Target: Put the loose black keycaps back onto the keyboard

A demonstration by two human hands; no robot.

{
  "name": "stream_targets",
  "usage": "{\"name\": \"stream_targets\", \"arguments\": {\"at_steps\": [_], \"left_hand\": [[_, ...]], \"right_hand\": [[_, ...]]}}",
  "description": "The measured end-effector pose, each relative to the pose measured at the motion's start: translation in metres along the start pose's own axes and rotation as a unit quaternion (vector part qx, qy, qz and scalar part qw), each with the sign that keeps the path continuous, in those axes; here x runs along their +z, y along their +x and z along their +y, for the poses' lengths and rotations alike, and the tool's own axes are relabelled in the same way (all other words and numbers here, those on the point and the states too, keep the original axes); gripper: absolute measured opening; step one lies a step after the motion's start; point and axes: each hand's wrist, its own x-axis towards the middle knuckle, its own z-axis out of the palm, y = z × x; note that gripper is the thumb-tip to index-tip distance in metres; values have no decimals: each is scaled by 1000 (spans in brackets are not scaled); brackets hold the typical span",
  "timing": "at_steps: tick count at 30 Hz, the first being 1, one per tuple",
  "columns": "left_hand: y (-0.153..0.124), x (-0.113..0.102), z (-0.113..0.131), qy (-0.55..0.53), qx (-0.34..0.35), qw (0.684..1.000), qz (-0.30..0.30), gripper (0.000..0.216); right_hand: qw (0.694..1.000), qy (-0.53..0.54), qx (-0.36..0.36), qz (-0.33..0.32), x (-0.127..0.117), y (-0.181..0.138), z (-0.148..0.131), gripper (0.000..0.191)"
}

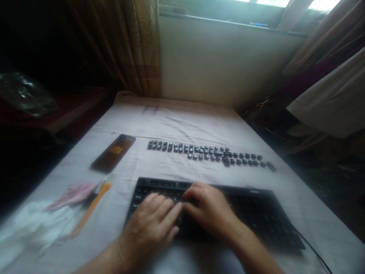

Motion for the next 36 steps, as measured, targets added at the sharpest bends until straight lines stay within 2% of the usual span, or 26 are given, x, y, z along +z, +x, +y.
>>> {"name": "stream_targets", "arguments": {"at_steps": [5, 14, 25, 36], "left_hand": [[2, 1, -1, -12, -5, 1000, 6, 33], [-2, 6, 2, -22, -11, 1000, -12, 34], [2, 6, 3, -29, -12, 999, 10, 32], [3, 4, 3, -39, -22, 999, -4, 32]], "right_hand": [[999, -37, -16, -10, 2, 0, 0, 9], [995, -53, -75, 27, 12, -7, 9, 11], [993, -62, -87, 41, 15, -8, 8, 11], [995, -18, -78, 57, 16, -9, 11, 13]]}}
